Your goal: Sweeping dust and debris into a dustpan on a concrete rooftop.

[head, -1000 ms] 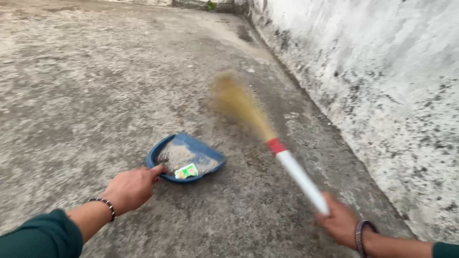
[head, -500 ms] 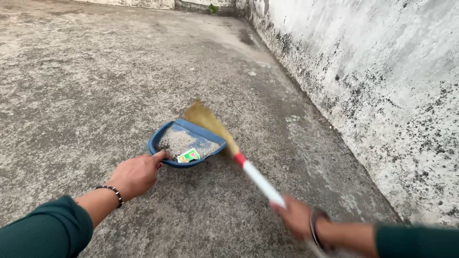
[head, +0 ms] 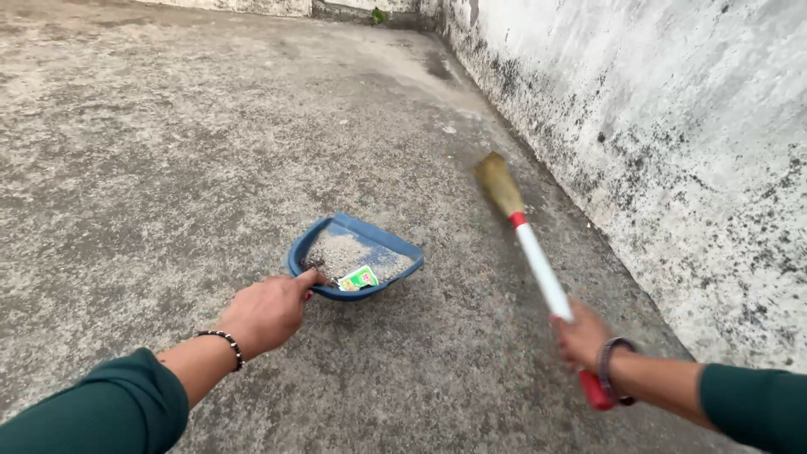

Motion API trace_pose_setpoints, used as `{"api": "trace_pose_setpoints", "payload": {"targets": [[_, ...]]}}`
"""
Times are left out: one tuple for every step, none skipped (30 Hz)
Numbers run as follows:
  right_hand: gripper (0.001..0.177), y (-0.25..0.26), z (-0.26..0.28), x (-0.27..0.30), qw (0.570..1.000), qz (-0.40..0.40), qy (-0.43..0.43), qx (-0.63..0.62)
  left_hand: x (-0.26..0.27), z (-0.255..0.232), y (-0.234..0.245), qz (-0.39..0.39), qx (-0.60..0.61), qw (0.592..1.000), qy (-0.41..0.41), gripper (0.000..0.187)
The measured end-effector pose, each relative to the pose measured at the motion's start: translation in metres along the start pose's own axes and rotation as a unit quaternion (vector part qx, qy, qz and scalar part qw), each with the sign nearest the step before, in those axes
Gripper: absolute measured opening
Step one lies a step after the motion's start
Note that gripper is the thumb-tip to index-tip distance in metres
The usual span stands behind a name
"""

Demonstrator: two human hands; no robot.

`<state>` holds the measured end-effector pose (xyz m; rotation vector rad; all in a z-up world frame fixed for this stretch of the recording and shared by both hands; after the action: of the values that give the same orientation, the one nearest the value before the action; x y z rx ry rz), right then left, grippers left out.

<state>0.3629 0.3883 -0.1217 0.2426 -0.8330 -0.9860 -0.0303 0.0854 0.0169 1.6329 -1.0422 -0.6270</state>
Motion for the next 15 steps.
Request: {"api": "trace_pose_setpoints", "payload": {"targets": [[0.036,0.015,0.013,0.008,0.997,-0.050,0.034,0.048,0.001,0.000,0.001,0.019,0.000,1.000,0.014,0.038],[0.044,0.030,0.027,0.018,0.988,-0.100,0.068,0.096,0.002,-0.001,0.001,0.038,0.001,0.999,0.028,0.038],[0.044,0.032,0.026,0.012,0.988,-0.100,0.068,0.096,0.001,-0.001,-0.001,0.038,0.000,0.999,0.027,0.038],[0.048,0.038,0.024,0.006,0.982,-0.128,0.051,0.132,0.000,-0.003,-0.002,0.030,0.006,0.999,0.014,0.039],[0.052,0.047,0.025,0.000,0.972,-0.157,0.037,0.169,-0.003,-0.005,-0.001,0.020,0.013,1.000,0.001,0.041],[0.052,0.036,0.032,0.002,0.972,-0.158,0.039,0.168,-0.002,-0.008,0.002,0.018,0.012,1.000,0.001,0.041],[0.053,0.024,0.038,0.005,0.967,-0.153,0.045,0.198,-0.001,-0.009,0.002,0.025,0.013,1.000,0.012,0.040],[0.054,0.011,0.043,0.008,0.961,-0.149,0.051,0.229,0.000,-0.010,0.002,0.032,0.014,0.999,0.023,0.040],[0.054,-0.008,0.052,0.024,0.961,-0.148,0.052,0.226,0.000,-0.005,0.001,0.032,0.011,0.999,0.024,0.040],[0.058,-0.030,0.061,0.040,0.962,-0.134,0.060,0.231,-0.001,-0.002,0.001,0.020,0.016,1.000,0.014,0.039],[0.062,-0.048,0.066,0.058,0.961,-0.121,0.064,0.239,-0.001,-0.002,-0.002,0.013,0.024,1.000,0.002,0.039],[0.062,-0.048,0.072,0.067,0.961,-0.122,0.061,0.239,-0.001,-0.002,-0.004,0.015,0.025,1.000,0.000,0.039],[0.064,-0.055,0.086,0.071,0.961,-0.073,0.083,0.253,-0.004,0.000,0.000,0.008,0.033,0.999,0.004,0.038],[0.066,-0.062,0.099,0.076,0.958,-0.024,0.105,0.267,-0.007,0.002,0.003,0.000,0.041,0.999,0.009,0.038],[0.066,-0.052,0.104,0.064,0.957,-0.023,0.106,0.267,-0.006,0.003,0.005,-0.001,0.041,0.999,0.010,0.038]]}}
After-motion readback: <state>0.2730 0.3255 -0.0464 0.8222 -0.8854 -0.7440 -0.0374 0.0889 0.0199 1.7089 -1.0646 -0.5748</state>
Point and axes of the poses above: each hand's wrist, its own x-axis away from the middle knuckle, its own y-axis out of the back of the hand, z = x × y, the point moved 7 cm from there along -x, towards the middle knuckle, and after that the axes turned 11 degrees about x, right-handed, at the moved point
